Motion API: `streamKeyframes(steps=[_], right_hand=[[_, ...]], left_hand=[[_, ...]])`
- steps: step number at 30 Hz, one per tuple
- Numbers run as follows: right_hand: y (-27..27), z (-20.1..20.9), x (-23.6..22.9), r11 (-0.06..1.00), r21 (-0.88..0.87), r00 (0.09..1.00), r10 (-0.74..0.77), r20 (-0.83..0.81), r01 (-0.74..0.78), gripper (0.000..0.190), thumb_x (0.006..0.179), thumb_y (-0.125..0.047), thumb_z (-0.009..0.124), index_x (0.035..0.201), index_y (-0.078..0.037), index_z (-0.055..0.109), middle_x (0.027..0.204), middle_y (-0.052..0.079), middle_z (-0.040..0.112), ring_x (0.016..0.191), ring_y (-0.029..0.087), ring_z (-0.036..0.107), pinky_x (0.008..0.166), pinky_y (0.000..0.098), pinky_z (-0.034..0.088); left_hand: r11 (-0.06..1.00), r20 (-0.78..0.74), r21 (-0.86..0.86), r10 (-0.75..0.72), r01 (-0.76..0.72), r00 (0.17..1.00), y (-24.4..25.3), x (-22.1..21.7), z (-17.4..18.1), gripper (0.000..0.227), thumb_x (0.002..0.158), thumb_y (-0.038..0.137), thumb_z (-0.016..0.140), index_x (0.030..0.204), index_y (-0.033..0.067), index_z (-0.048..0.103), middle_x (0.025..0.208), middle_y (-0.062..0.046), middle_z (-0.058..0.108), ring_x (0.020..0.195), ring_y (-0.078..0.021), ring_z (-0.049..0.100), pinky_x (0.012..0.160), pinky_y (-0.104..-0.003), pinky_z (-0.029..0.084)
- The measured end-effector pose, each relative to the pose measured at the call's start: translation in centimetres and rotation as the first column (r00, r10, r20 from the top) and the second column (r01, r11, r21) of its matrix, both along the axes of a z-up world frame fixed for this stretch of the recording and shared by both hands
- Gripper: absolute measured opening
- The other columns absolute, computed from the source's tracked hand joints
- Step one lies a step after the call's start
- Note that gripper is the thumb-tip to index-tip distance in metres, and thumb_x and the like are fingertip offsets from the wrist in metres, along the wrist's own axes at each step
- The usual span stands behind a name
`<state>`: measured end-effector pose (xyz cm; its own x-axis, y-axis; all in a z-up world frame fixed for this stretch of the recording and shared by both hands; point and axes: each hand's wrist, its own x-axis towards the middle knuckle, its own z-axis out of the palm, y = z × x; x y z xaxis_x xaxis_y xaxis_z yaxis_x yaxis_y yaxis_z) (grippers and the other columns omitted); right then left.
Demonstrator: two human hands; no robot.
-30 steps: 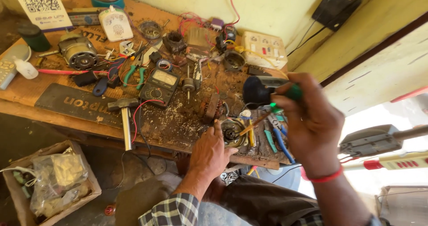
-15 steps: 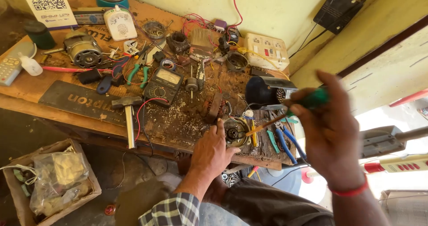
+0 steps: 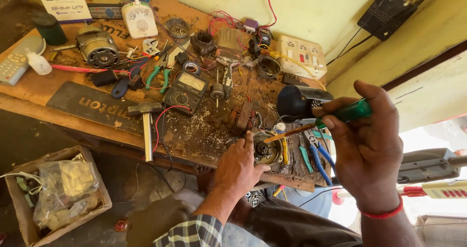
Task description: The person repairs an electric fan motor using a screwdriver and multimeter on a cluttered workbench.
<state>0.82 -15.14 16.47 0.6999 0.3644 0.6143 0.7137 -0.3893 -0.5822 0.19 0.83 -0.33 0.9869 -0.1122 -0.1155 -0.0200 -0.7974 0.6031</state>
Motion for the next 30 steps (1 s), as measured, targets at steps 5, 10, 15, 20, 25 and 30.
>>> streamKeyframes(steps=[5, 10, 15, 20, 25, 30], right_hand=[[0.1, 0.0, 0.0, 1.000, 0.018, 1.000, 0.002, -0.015, -0.002, 0.057, 0.107, 0.014, 0.058, 0.157, 0.000, 0.032, 0.121, 0.019, 0.065, 0.115, 0.022, 0.070, 0.103, 0.0319, 0.059], [-0.4, -0.4, 0.5, 1.000, -0.010, 1.000, -0.017, -0.001, 0.017, 0.057, 0.108, 0.015, 0.057, 0.156, -0.002, 0.032, 0.121, 0.019, 0.065, 0.115, 0.022, 0.069, 0.103, 0.0326, 0.059], [-1.3, 0.2, 1.8, 0.992, -0.020, 0.992, 0.124, -0.032, -0.125, 0.057, 0.107, 0.014, 0.054, 0.156, -0.004, 0.031, 0.122, 0.018, 0.066, 0.114, 0.022, 0.069, 0.103, 0.0330, 0.058], [0.1, 1.4, 3.0, 0.961, -0.100, 0.962, 0.247, -0.114, -0.259, 0.056, 0.101, 0.012, 0.058, 0.150, -0.002, 0.036, 0.119, 0.017, 0.067, 0.116, 0.024, 0.071, 0.102, 0.0368, 0.061], [3.4, 3.4, 4.0, 0.974, -0.225, 1.000, -0.015, -0.010, 0.012, 0.053, 0.099, 0.005, 0.069, 0.145, 0.001, 0.044, 0.108, 0.014, 0.073, 0.104, 0.021, 0.075, 0.090, 0.0328, 0.062], [3.6, 3.4, 3.8, 0.948, -0.292, 0.988, -0.145, -0.052, 0.124, 0.050, 0.097, 0.000, 0.071, 0.142, 0.000, 0.049, 0.106, 0.014, 0.076, 0.100, 0.020, 0.075, 0.087, 0.0304, 0.061]], left_hand=[[0.999, 0.012, -0.027, 0.016, -0.016, 1.000, -0.1, 0.1, 0.1, 0.105, 0.086, 0.050, 0.078, 0.153, -0.0102, 0.024, 0.118, -0.019, 0.058, 0.103, -0.0279, 0.061, 0.089, -0.036, 0.054], [0.997, 0.030, -0.063, 0.044, -0.042, 0.999, 0.1, -0.3, 0.7, 0.104, 0.084, 0.048, 0.080, 0.153, -0.0088, 0.026, 0.119, -0.018, 0.058, 0.107, -0.0304, 0.059, 0.091, -0.039, 0.053], [0.998, 0.017, -0.057, 0.036, -0.035, 0.999, 0.1, -0.2, 0.7, 0.105, 0.084, 0.048, 0.079, 0.153, -0.0086, 0.024, 0.120, -0.019, 0.058, 0.108, -0.0310, 0.059, 0.093, -0.039, 0.052], [0.996, 0.044, -0.073, 0.048, -0.045, 0.998, 0.0, -0.1, 0.0, 0.104, 0.084, 0.048, 0.079, 0.153, -0.0082, 0.026, 0.122, -0.020, 0.059, 0.110, -0.0311, 0.059, 0.095, -0.039, 0.052], [0.998, -0.027, -0.065, 0.024, -0.026, 0.999, -0.1, 0.0, -0.1, 0.106, 0.087, 0.050, 0.077, 0.156, -0.0078, 0.021, 0.124, -0.020, 0.058, 0.108, -0.0295, 0.061, 0.094, -0.038, 0.053], [0.996, 0.009, -0.088, 0.032, -0.031, 0.999, 0.2, -0.2, -0.2, 0.106, 0.086, 0.049, 0.078, 0.155, -0.0084, 0.021, 0.122, -0.021, 0.059, 0.108, -0.0304, 0.061, 0.094, -0.039, 0.053]])
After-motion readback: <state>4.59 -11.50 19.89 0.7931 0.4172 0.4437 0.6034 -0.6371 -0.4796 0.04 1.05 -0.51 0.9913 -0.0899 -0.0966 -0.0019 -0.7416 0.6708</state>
